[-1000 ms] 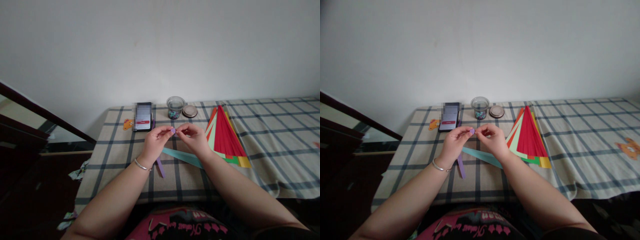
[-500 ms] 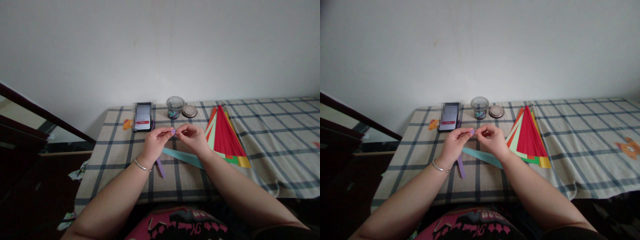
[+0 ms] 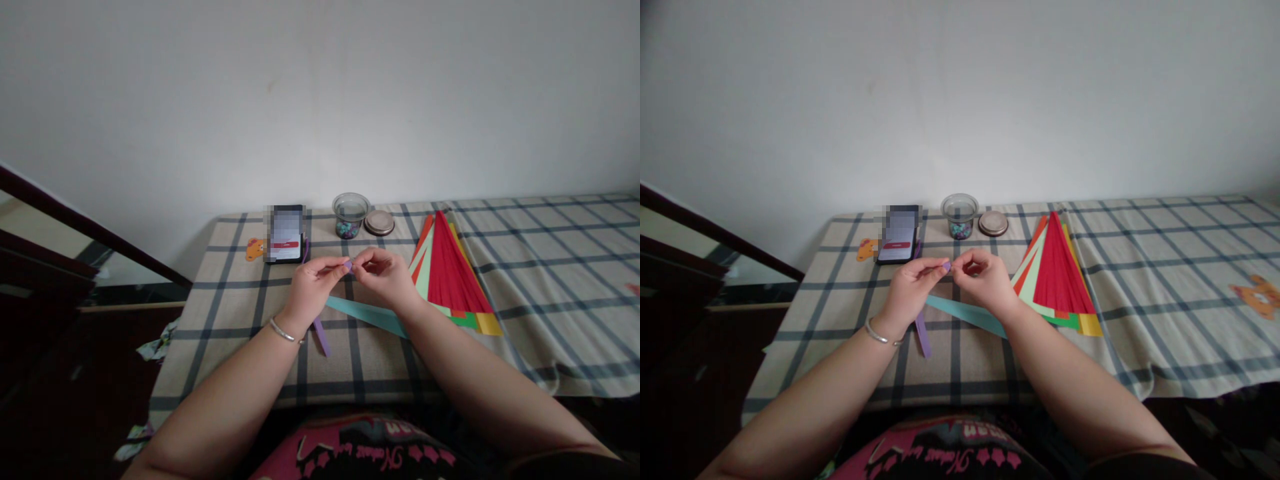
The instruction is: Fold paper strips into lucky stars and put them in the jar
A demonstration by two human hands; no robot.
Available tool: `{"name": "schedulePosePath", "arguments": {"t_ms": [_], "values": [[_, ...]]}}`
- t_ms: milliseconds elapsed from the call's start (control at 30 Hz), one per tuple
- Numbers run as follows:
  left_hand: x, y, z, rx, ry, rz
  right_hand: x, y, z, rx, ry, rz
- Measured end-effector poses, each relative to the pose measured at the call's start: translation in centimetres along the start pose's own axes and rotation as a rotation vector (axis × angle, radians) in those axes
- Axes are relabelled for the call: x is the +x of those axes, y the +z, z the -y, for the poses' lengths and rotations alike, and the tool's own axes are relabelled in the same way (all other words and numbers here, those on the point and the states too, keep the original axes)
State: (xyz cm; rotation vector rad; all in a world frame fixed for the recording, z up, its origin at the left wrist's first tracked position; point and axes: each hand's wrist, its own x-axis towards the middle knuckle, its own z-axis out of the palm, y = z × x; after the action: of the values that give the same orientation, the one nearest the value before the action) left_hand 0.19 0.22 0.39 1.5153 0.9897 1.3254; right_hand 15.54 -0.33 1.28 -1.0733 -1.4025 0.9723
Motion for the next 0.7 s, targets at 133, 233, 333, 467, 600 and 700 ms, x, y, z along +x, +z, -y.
{"name": "schedulePosePath", "arguments": {"t_ms": [133,233,333,467,600,700], "values": [[0.02,-0.04,0.02,0.007,0.002,-0.005,-0.02,0.11,-0.09,-0.039,0.0,-0.018],[0.05,-0.11,-0.08,-0.003,-0.01,0.002,-0.03,0.12,-0.25,-0.055,-0.001,-0.021],[0.09,-0.16,-0.1,-0.016,-0.025,0.006,-0.02,-0.03,-0.44,-0.045,-0.023,0.002],[0.13,-0.1,0.14,-0.133,-0.061,0.024,0.05,-0.26,-0.61,-0.04,-0.055,0.044],[0.12,-0.04,0.26,-0.216,-0.103,0.088,0.17,-0.29,-0.67,-0.013,-0.042,0.046],[0.13,-0.03,0.2,-0.237,-0.126,0.125,0.25,-0.27,-0.72,0.013,-0.022,0.045]]}}
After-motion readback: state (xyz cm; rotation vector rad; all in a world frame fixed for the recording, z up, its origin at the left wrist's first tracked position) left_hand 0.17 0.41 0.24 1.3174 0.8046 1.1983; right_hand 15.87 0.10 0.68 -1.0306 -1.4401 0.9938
